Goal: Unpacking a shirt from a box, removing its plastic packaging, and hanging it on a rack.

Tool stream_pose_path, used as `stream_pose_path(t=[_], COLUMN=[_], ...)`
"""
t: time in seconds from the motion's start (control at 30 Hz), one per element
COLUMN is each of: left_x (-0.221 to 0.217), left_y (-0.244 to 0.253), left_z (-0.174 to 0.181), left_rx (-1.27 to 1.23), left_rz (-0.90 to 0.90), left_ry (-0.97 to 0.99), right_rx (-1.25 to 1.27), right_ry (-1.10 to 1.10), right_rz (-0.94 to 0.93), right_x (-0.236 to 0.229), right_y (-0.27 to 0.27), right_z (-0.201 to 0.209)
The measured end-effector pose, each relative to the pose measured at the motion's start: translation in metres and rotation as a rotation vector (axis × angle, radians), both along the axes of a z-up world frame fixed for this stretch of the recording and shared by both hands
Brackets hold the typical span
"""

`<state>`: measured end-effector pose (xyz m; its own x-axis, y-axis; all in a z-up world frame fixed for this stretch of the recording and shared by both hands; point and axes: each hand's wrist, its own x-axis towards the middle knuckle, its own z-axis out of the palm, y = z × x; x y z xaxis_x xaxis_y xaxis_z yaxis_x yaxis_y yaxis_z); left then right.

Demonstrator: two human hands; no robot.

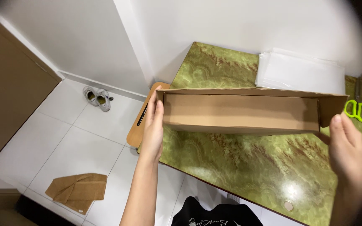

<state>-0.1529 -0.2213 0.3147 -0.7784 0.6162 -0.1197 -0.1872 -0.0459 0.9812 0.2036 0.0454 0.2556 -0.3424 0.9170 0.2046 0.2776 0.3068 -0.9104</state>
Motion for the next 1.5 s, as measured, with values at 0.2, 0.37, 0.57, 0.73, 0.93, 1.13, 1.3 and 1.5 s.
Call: stream_pose_path(t=[0.2, 0.37, 0.57, 0.73, 0.93, 1.13, 1.3, 1.5], left_x=[-0.008, -0.01, -0.008, -0.001, -0.007, -0.027, -0.022, -0.013], left_y=[-0.001, -0.001, 0.0, -0.002, 0.008, 0.014, 0.013, 0.028], left_z=[-0.005, -0.012, -0.012, -0.003, -0.009, -0.057, -0.041, 0.011], left_rx=[-0.033, -0.013, -0.03, -0.021, -0.069, 0.059, -0.032, -0.271], left_rz=[0.007, -0.008, -0.004, -0.066, -0.034, -0.06, -0.072, -0.153], left_ry=[-0.031, -0.061, -0.028, 0.039, 0.053, 0.103, 0.076, -0.24], right_rx=[0.224, 0.14, 0.228, 0.333, 0.504, 0.211, 0.234, 0.317], right_ry=[-0.128, -0.065, -0.173, -0.147, -0.021, 0.185, 0.174, 0.201], right_rz=[0.091, 0.194, 0.033, 0.038, 0.057, -0.027, -0.094, -0.2], right_x=[0.016, -0.002, -0.014, -0.022, -0.046, -0.065, -0.057, -0.047], right_y=[0.056, 0.043, 0.03, 0.004, 0.011, 0.003, 0.008, -0.01], right_z=[-0.022, 0.014, 0.031, 0.044, 0.012, -0.027, -0.043, -0.065])
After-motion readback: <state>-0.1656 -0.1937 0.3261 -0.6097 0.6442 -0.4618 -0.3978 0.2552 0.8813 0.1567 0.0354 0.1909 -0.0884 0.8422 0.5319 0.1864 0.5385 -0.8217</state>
